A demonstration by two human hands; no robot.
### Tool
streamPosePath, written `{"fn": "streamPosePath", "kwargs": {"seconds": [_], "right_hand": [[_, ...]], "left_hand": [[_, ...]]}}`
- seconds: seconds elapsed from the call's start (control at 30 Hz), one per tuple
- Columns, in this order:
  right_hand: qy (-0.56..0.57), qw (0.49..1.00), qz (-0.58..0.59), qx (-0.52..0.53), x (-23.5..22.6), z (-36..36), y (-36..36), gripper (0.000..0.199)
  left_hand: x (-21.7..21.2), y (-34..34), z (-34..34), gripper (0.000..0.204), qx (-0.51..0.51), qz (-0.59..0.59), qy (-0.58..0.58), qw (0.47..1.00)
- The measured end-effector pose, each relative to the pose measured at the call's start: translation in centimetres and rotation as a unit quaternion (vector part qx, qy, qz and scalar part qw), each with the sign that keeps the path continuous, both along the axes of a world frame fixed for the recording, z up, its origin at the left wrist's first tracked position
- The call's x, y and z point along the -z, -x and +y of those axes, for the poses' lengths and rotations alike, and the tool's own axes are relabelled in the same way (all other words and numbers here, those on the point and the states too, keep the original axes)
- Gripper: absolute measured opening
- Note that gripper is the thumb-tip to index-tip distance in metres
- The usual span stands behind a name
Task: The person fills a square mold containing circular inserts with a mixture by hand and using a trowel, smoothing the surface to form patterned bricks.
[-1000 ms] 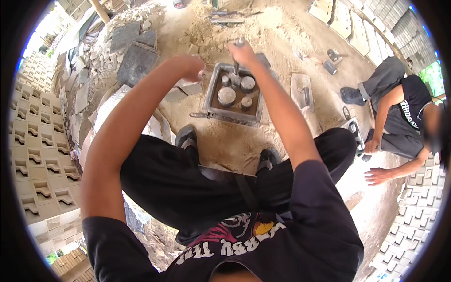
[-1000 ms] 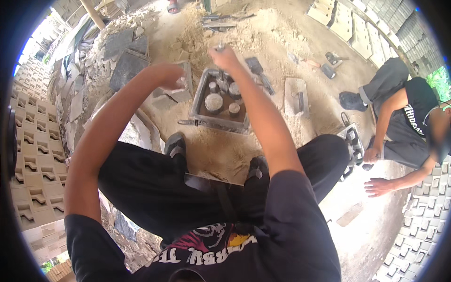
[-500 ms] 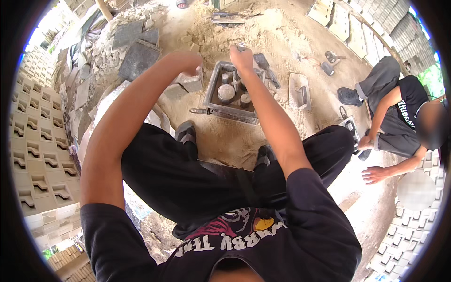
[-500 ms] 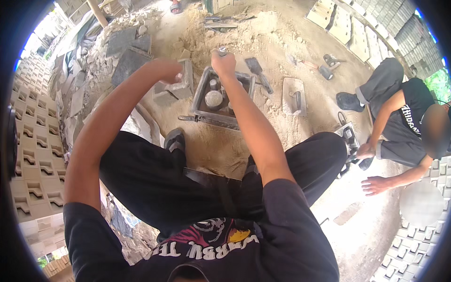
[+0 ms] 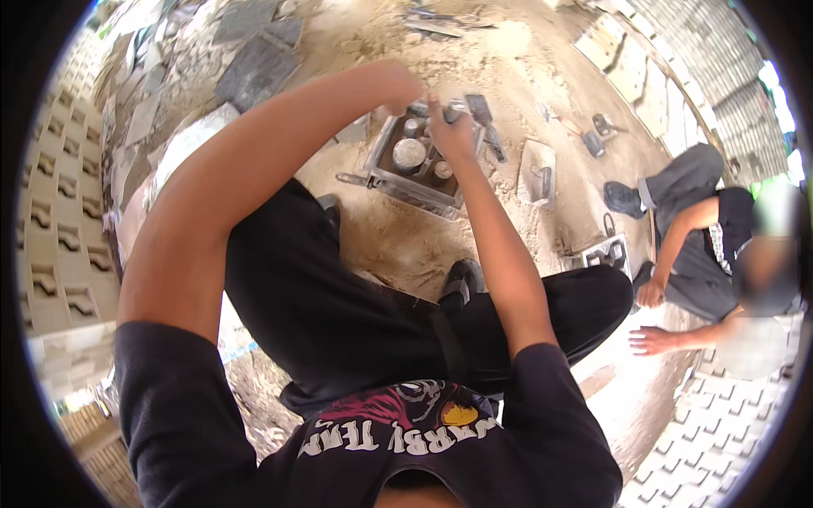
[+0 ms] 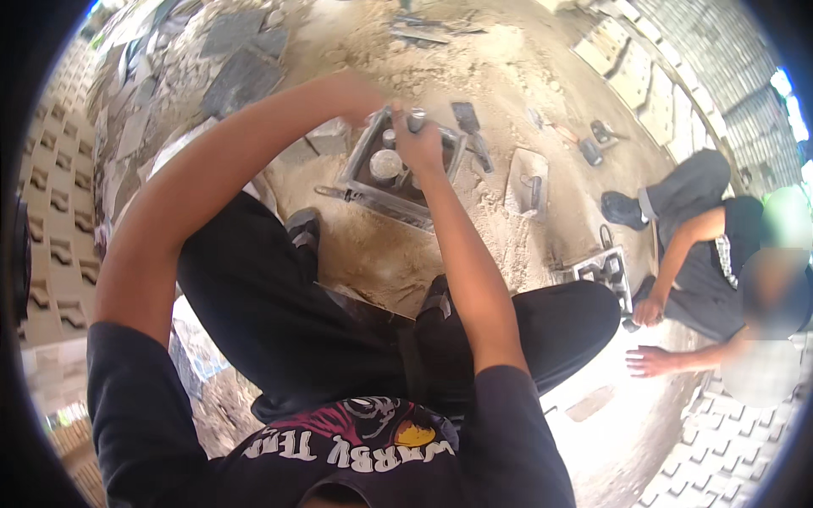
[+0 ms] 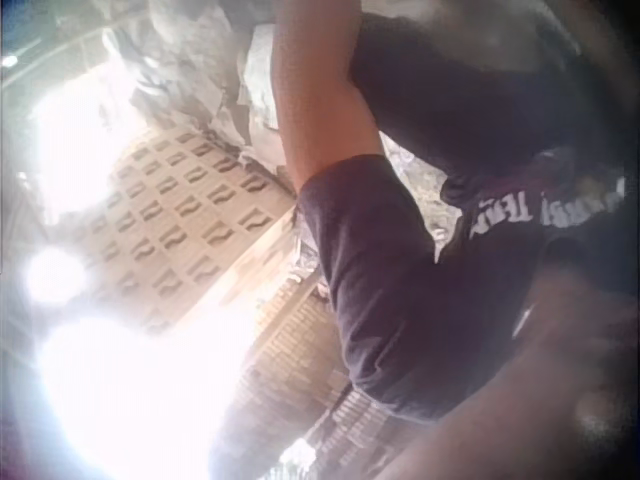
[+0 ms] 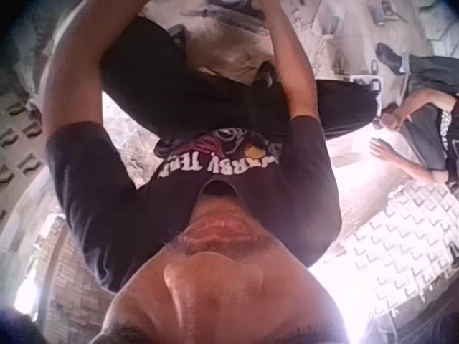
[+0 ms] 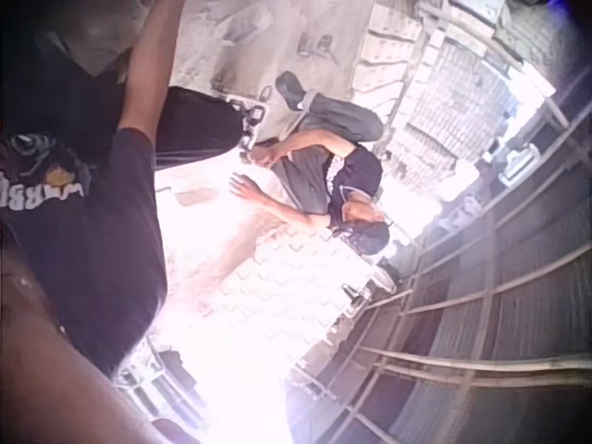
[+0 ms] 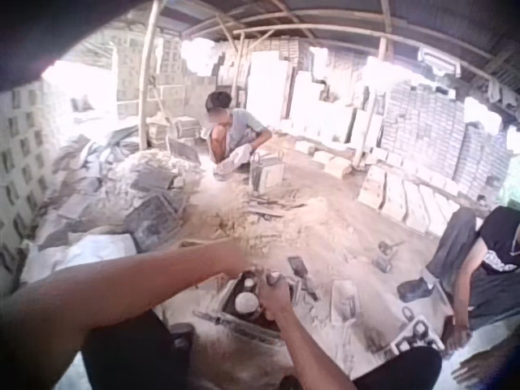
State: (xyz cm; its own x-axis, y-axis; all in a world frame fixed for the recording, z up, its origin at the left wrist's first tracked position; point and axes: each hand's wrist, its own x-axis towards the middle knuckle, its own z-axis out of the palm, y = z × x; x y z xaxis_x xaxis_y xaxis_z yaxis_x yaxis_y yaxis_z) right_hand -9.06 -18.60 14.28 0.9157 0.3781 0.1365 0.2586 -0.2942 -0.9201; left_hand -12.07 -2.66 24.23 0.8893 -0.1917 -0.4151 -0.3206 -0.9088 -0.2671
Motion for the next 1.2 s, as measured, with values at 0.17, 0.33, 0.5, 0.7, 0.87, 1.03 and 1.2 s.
{"fn": "streamPosePath", "kwargs": {"seconds": [0.17,0.33,0.5,0.7,0.87,1.03,1.2], "right_hand": [[-0.012,0.997,-0.033,-0.073,1.0,1.2,2.9,0.057],[-0.019,0.990,-0.101,-0.096,1.8,1.1,4.6,0.046],[-0.053,0.996,-0.038,-0.052,1.4,1.9,4.6,0.041],[-0.032,0.946,-0.252,-0.200,0.6,3.6,3.5,0.033],[0.022,0.938,-0.250,-0.239,0.5,5.3,3.1,0.034],[0.065,0.938,-0.270,-0.208,-0.1,7.9,0.9,0.049],[0.182,0.955,-0.161,-0.168,0.4,8.7,-2.5,0.045]], "left_hand": [[-1.1,-0.6,0.4,0.020,0.009,-0.010,-0.027,1.000],[-2.5,-0.7,1.3,0.022,-0.029,-0.017,-0.015,0.999],[-2.7,0.2,3.9,0.021,-0.079,-0.068,-0.050,0.993],[-2.2,2.2,9.4,0.027,-0.147,-0.073,-0.081,0.983],[-1.7,2.2,10.2,0.027,-0.154,-0.020,-0.131,0.979],[-2.8,4.2,9.5,0.023,-0.121,-0.040,-0.082,0.988],[-5.1,4.9,9.4,0.022,-0.195,-0.043,-0.056,0.978]]}}
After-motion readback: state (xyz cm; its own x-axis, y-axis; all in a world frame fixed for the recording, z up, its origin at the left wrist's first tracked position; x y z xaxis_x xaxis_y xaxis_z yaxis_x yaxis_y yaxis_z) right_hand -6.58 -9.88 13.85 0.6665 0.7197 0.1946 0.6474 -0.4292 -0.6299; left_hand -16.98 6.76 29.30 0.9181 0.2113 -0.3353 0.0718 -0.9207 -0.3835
